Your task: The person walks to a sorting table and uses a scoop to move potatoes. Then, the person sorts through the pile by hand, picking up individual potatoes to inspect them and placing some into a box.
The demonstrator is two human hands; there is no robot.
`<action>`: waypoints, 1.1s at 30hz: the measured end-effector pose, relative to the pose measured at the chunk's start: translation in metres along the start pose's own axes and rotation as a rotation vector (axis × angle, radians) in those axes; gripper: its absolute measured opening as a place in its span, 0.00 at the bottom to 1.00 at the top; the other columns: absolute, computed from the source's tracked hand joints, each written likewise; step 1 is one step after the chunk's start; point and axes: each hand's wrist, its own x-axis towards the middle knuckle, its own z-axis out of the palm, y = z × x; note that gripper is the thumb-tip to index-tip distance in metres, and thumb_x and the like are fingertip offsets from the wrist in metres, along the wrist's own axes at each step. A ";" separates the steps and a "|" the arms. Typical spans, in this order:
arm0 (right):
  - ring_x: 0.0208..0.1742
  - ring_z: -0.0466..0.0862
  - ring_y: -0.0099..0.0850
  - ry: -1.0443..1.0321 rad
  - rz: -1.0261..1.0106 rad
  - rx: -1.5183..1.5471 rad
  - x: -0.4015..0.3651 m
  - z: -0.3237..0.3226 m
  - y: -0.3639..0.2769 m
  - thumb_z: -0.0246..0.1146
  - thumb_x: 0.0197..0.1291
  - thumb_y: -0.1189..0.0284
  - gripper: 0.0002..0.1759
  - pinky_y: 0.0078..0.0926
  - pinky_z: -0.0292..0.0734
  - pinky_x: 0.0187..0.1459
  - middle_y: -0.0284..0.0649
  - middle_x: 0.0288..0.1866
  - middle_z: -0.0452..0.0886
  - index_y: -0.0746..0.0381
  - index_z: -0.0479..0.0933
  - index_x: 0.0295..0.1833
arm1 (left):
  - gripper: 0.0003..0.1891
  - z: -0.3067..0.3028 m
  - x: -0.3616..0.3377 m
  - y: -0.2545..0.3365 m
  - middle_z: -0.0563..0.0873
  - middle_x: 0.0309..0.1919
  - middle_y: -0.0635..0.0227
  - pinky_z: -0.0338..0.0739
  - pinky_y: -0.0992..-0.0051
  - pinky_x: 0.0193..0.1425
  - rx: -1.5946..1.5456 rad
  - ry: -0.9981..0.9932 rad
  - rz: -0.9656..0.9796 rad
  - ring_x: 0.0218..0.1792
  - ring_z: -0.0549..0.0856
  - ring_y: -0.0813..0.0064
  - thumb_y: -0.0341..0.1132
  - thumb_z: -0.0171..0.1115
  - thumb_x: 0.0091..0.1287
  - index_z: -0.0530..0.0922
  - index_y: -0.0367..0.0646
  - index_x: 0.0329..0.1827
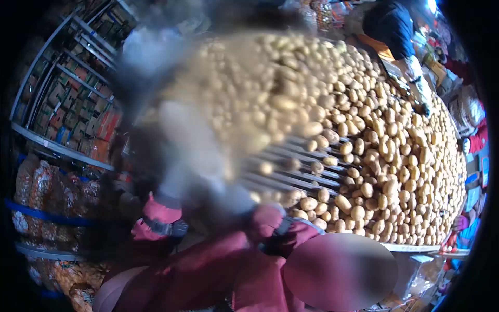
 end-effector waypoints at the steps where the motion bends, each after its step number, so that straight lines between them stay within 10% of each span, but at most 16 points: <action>1: 0.24 0.83 0.25 -0.072 -0.145 0.053 0.030 0.025 0.005 0.69 0.60 0.64 0.16 0.29 0.77 0.28 0.37 0.25 0.85 0.68 0.85 0.44 | 0.51 -0.027 0.001 0.011 0.69 0.74 0.57 0.69 0.67 0.73 0.018 0.107 -0.048 0.69 0.72 0.68 0.46 0.74 0.66 0.52 0.39 0.85; 3: 0.25 0.84 0.25 -0.301 -0.182 -0.099 0.082 0.071 -0.007 0.69 0.61 0.67 0.14 0.28 0.80 0.30 0.39 0.25 0.87 0.67 0.86 0.44 | 0.51 -0.083 0.022 0.011 0.69 0.74 0.58 0.69 0.67 0.73 0.055 0.183 -0.018 0.69 0.72 0.68 0.46 0.74 0.65 0.53 0.39 0.85; 5: 0.30 0.88 0.25 -0.513 0.208 0.011 0.085 0.100 -0.077 0.67 0.64 0.69 0.12 0.23 0.84 0.32 0.42 0.28 0.88 0.68 0.85 0.45 | 0.51 -0.143 0.043 0.001 0.69 0.74 0.60 0.69 0.66 0.74 0.150 0.294 0.030 0.69 0.71 0.68 0.46 0.76 0.64 0.55 0.39 0.84; 12: 0.30 0.88 0.25 -0.428 -0.180 -0.155 0.232 0.196 -0.015 0.66 0.65 0.70 0.12 0.23 0.84 0.32 0.42 0.29 0.88 0.69 0.85 0.45 | 0.40 -0.301 0.118 -0.072 0.77 0.68 0.62 0.71 0.67 0.71 0.236 0.377 0.130 0.65 0.76 0.69 0.44 0.76 0.65 0.68 0.42 0.77; 33: 0.32 0.88 0.26 -0.086 -0.191 -0.071 0.241 0.108 0.064 0.62 0.68 0.73 0.11 0.22 0.83 0.32 0.43 0.31 0.88 0.71 0.84 0.46 | 0.35 -0.155 0.168 -0.073 0.80 0.63 0.64 0.73 0.68 0.69 -0.155 -0.175 -0.269 0.62 0.77 0.71 0.43 0.75 0.65 0.73 0.41 0.72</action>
